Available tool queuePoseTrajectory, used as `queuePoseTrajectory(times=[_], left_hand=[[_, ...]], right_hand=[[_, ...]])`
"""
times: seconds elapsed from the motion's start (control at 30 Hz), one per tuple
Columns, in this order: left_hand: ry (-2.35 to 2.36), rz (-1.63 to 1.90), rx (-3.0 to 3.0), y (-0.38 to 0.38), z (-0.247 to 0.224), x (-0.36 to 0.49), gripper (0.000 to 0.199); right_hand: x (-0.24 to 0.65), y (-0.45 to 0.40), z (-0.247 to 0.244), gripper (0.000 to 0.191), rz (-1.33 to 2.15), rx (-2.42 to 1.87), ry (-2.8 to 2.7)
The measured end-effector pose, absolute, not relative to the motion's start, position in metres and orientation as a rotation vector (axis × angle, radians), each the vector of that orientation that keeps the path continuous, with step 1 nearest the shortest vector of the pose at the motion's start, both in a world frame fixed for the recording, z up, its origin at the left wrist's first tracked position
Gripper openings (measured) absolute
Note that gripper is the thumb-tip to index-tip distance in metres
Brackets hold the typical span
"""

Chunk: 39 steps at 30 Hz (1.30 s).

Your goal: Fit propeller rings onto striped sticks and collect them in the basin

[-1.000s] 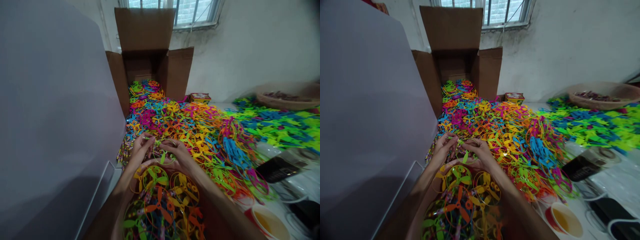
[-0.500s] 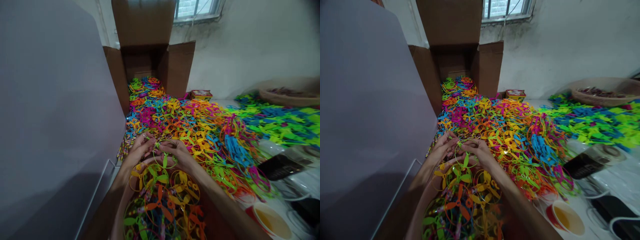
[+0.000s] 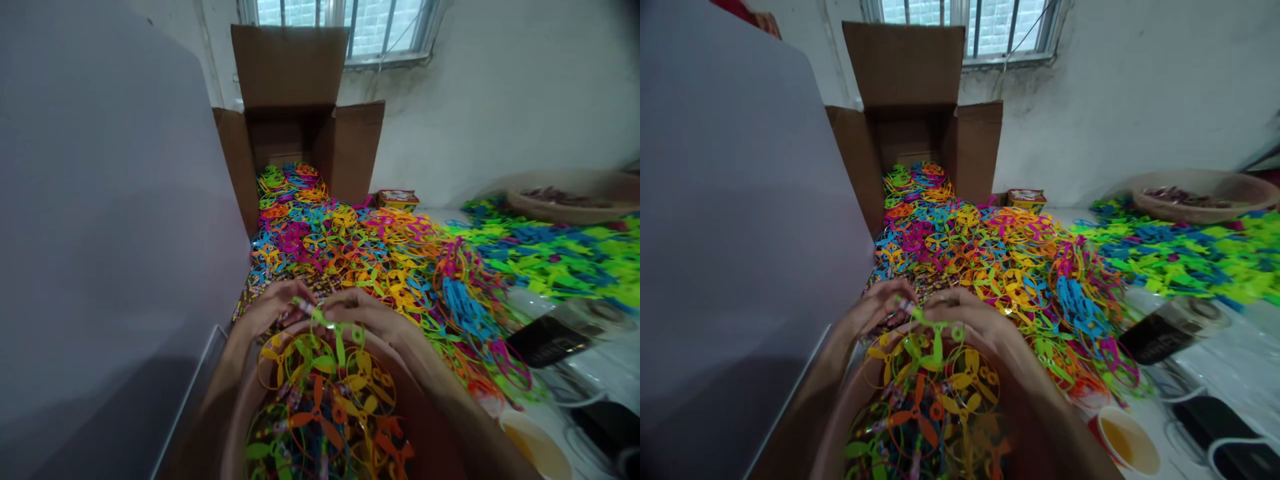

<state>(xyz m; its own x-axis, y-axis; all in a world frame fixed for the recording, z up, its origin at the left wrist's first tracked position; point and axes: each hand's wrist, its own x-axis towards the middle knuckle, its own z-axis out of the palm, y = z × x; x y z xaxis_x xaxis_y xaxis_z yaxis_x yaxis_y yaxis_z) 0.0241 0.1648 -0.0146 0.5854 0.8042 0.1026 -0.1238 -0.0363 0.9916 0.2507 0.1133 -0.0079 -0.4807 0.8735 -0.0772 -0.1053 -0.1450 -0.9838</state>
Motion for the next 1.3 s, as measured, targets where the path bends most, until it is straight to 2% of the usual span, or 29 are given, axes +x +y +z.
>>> queuePoseTrajectory(times=[0.07, 0.13, 0.2, 0.23, 0.33, 0.43, 0.57, 0.67, 0.8, 0.87, 0.93, 1.03, 1.2, 1.3], left_hand=[[0.713, 0.872, 1.551, 0.176, -0.011, 0.011, 0.088], [0.977, 0.856, 1.752, 0.194, -0.014, 0.004, 0.090], [1.216, 0.690, 1.940, 0.214, -0.024, 0.007, 0.073], [1.269, 0.600, 1.995, 0.224, -0.032, 0.010, 0.063], [1.377, 0.388, 2.070, 0.245, -0.057, 0.025, 0.037], [1.527, 0.236, 2.100, 0.252, -0.078, 0.036, 0.026], [1.742, 0.181, 2.067, 0.254, -0.088, 0.042, 0.034], [1.857, 0.202, 2.005, 0.256, -0.090, 0.043, 0.037], [1.846, 0.225, 1.944, 0.260, -0.091, 0.041, 0.031], [1.801, 0.268, 1.924, 0.262, -0.089, 0.040, 0.029], [1.757, 0.357, 1.901, 0.263, -0.085, 0.038, 0.027], [1.681, 0.564, 1.842, 0.262, -0.072, 0.038, 0.024], [1.401, 0.858, 1.666, 0.239, -0.045, 0.052, 0.027], [1.199, 0.961, 1.541, 0.213, -0.035, 0.067, 0.032]], right_hand=[[0.271, 0.120, 0.002, 0.040, 1.726, -0.894, -1.734], [0.289, 0.135, 0.002, 0.042, 1.342, -1.146, -1.945], [0.299, 0.154, -0.010, 0.035, 0.645, -1.641, -1.968], [0.302, 0.162, -0.020, 0.037, 0.445, -1.792, -1.921], [0.301, 0.174, -0.050, 0.054, 0.174, -2.006, -1.857], [0.300, 0.171, -0.069, 0.042, 0.061, -2.086, -1.884], [0.306, 0.167, -0.072, 0.023, -0.005, -2.098, -1.950], [0.310, 0.168, -0.071, 0.022, -0.053, -2.066, -1.967], [0.311, 0.167, -0.073, 0.013, -0.057, -2.037, -1.903], [0.311, 0.166, -0.073, 0.016, -0.003, -1.988, -1.854], [0.311, 0.166, -0.071, 0.019, 0.063, -1.907, -1.781], [0.313, 0.169, -0.061, 0.013, 0.185, -1.753, -1.604], [0.308, 0.178, -0.040, 0.040, 0.535, -1.468, -1.186], [0.290, 0.174, -0.031, 0.047, 0.788, -1.270, -1.005]])
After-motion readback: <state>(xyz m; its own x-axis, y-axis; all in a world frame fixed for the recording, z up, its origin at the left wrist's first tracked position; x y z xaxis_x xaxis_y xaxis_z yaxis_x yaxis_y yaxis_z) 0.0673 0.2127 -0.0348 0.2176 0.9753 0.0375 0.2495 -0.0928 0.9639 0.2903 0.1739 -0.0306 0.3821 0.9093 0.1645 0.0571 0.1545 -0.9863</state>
